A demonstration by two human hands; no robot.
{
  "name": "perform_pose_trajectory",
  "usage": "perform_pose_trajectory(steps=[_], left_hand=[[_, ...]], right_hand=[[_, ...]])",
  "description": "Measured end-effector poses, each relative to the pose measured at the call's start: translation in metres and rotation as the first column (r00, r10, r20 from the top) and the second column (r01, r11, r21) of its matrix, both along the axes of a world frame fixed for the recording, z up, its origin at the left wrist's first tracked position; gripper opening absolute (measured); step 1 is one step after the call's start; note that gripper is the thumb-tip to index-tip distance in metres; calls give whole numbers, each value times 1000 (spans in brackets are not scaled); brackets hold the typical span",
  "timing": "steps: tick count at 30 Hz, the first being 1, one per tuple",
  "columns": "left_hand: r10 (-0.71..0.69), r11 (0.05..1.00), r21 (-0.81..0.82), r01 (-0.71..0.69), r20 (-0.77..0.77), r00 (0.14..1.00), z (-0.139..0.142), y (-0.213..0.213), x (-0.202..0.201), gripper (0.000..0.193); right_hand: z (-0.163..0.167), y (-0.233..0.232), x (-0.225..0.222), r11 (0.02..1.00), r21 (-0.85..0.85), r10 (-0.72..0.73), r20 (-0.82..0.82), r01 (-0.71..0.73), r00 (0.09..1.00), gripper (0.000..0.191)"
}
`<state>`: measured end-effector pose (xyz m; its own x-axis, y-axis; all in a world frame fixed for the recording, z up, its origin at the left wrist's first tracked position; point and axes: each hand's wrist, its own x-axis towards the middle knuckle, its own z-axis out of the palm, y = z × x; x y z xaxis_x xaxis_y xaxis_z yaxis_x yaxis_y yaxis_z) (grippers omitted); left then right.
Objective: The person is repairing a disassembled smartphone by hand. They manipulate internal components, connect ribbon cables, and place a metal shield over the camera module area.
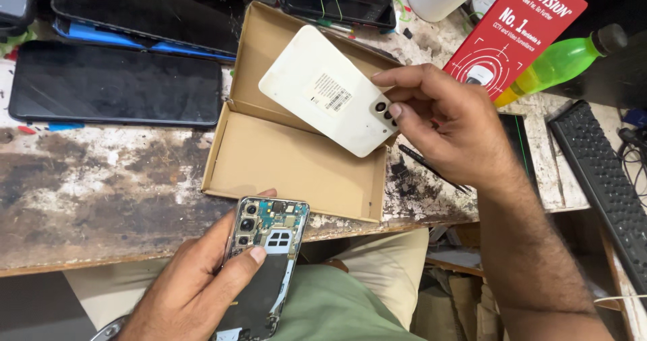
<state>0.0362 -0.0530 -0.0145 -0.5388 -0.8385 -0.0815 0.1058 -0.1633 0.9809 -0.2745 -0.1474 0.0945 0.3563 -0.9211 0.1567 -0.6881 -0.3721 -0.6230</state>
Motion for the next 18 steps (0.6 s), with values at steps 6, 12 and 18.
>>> perform_pose_trajectory(steps=[6, 12, 18], left_hand=[[47, 999, -29, -45, 85, 995, 8, 4, -1, 46], [95, 995, -25, -94, 49, 994, 17, 6, 0, 47], [115, 993, 31, -115, -14, 993, 16, 9, -5, 42]], right_hand=[[4, 6, 6, 992, 62, 111, -77, -106, 991, 33], [-11, 8, 30, 977, 176, 166, -253, -123, 953, 35], [-15, 19, 35, 984, 40, 175, -387, -173, 905, 31]])
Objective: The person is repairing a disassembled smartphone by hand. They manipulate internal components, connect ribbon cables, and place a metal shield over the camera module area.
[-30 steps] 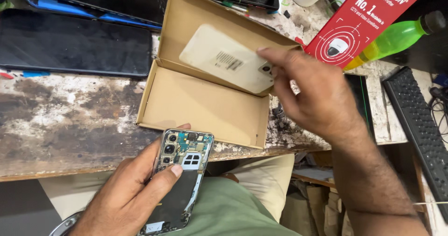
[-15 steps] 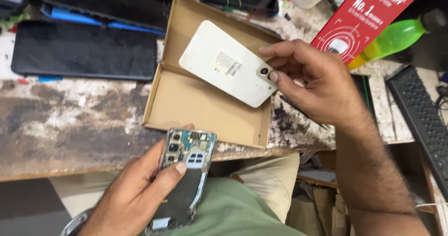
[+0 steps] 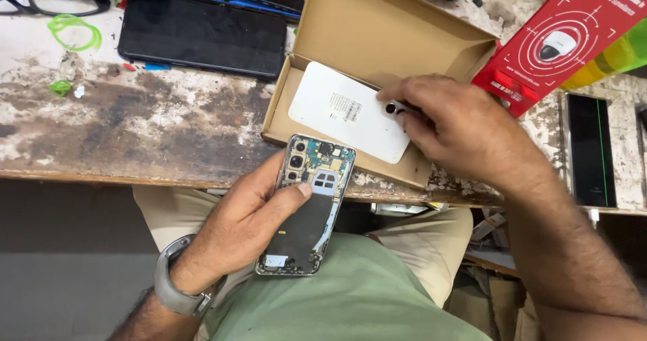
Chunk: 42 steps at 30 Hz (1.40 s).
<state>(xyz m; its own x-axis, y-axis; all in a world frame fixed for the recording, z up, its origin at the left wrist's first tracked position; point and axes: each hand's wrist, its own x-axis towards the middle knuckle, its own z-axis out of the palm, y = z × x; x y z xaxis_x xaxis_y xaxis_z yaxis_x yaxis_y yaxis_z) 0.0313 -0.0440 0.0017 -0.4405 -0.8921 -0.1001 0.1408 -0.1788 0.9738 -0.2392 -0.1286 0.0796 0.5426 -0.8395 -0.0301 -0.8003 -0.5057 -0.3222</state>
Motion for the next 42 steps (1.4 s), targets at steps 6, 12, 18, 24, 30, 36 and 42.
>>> perform_pose_trajectory(steps=[6, 12, 18, 24, 30, 36, 42], left_hand=[[41, 998, 57, -39, -29, 999, -4, 5, -3, 36], [51, 993, 109, -43, -72, 996, 1, 11, -8, 35], [26, 994, 105, -13, -120, 992, 7, 16, -11, 39], [11, 1000, 13, -10, -115, 993, 10, 18, -15, 36], [24, 999, -23, -27, -142, 990, 11, 21, -18, 37], [15, 1000, -3, -15, -104, 994, 13, 25, -17, 34], [29, 989, -142, -39, -71, 997, 14, 27, -17, 40]], right_hand=[[-5, 19, 2, 969, -241, 21, -138, -55, 990, 27], [-7, 42, 0, 956, -289, 87, 138, -44, 987, 23], [-15, 84, 7, 990, 13, -124, 568, 141, 814, 27], [-25, 96, 17, 940, 329, -312, 715, 93, 625, 32], [-24, 92, 25, 896, 439, -392, 720, 62, 572, 35], [-25, 90, 31, 872, 486, -423, 683, 61, 595, 38], [-30, 89, 35, 825, 563, -507, 708, 41, 491, 35]])
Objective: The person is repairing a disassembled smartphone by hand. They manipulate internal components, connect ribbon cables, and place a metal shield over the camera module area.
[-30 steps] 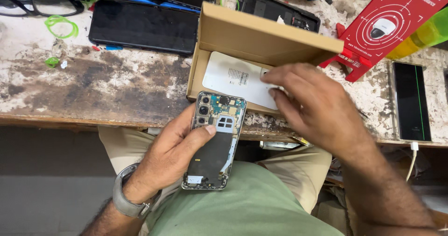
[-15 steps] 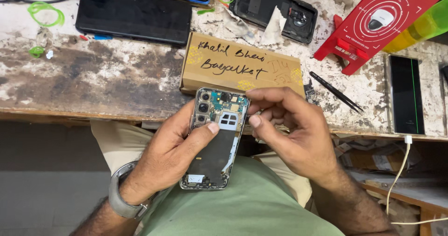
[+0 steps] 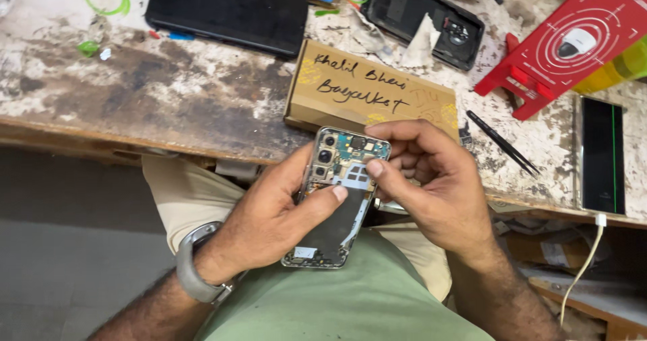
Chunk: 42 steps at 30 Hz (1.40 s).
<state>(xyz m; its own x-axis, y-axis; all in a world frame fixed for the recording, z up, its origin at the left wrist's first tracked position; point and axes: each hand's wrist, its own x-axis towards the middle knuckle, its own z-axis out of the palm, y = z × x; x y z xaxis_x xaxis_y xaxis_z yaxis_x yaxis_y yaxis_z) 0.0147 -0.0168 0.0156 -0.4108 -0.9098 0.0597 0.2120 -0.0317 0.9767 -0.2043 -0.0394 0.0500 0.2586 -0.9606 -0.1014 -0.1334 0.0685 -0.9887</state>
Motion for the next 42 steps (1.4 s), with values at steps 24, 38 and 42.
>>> perform_pose_trajectory(steps=[24, 38, 42], left_hand=[[118, 993, -1, -119, 73, 990, 6, 4, -7, 26], [133, 979, 166, -121, -66, 989, -3, 6, -12, 27], [125, 979, 169, -115, -51, 991, -2, 5, -11, 27]], right_hand=[[-9, 0, 1, 999, -26, -23, 55, 25, 998, 32], [-1, -4, -9, 990, 47, 130, 114, -136, 985, 35], [-4, -7, -5, 994, 31, 102, 90, -105, 991, 34]])
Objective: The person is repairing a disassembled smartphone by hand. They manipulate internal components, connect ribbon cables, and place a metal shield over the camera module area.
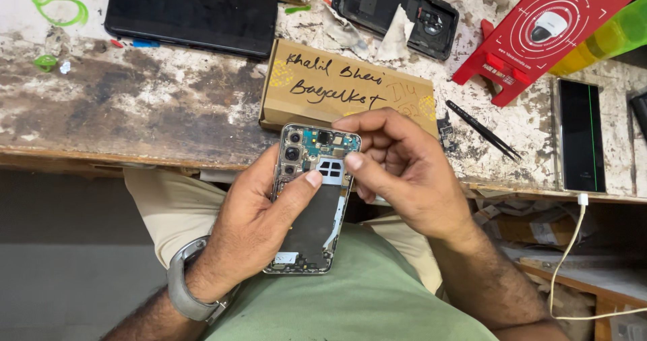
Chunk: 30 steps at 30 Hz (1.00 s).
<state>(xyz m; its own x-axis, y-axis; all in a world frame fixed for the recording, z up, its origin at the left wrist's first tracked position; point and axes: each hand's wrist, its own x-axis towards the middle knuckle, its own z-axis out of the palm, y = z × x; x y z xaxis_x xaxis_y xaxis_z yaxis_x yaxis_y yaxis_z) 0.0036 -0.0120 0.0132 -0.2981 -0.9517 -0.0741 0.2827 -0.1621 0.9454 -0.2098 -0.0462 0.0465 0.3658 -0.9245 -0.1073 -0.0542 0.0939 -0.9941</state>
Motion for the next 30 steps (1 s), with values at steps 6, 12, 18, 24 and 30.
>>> perform_pose_trajectory(steps=[6, 12, 18, 24, 30], left_hand=[[-2, 1000, -8, 2, 21, 1000, 1, -2, -2, 31], [23, 999, -42, -18, 101, 995, -1, -3, -2, 30], [52, 997, -67, -41, 177, 983, -2, -1, -1, 27], [62, 998, -25, -61, 71, 996, -1, 2, 0, 26], [60, 997, -59, -56, 61, 996, 1, 5, 0, 27]], right_hand=[[0, -4, 1, 1000, -13, 16, 4, -16, 1000, 35], [-2, -2, 4, 1000, -14, -5, 9, 6, 1000, 34], [-2, -1, 5, 1000, -13, 6, 4, -6, 1000, 36], [3, 6, 3, 990, -98, 87, -113, -98, 990, 52], [6, 8, 7, 993, -82, 77, -122, -87, 990, 58]])
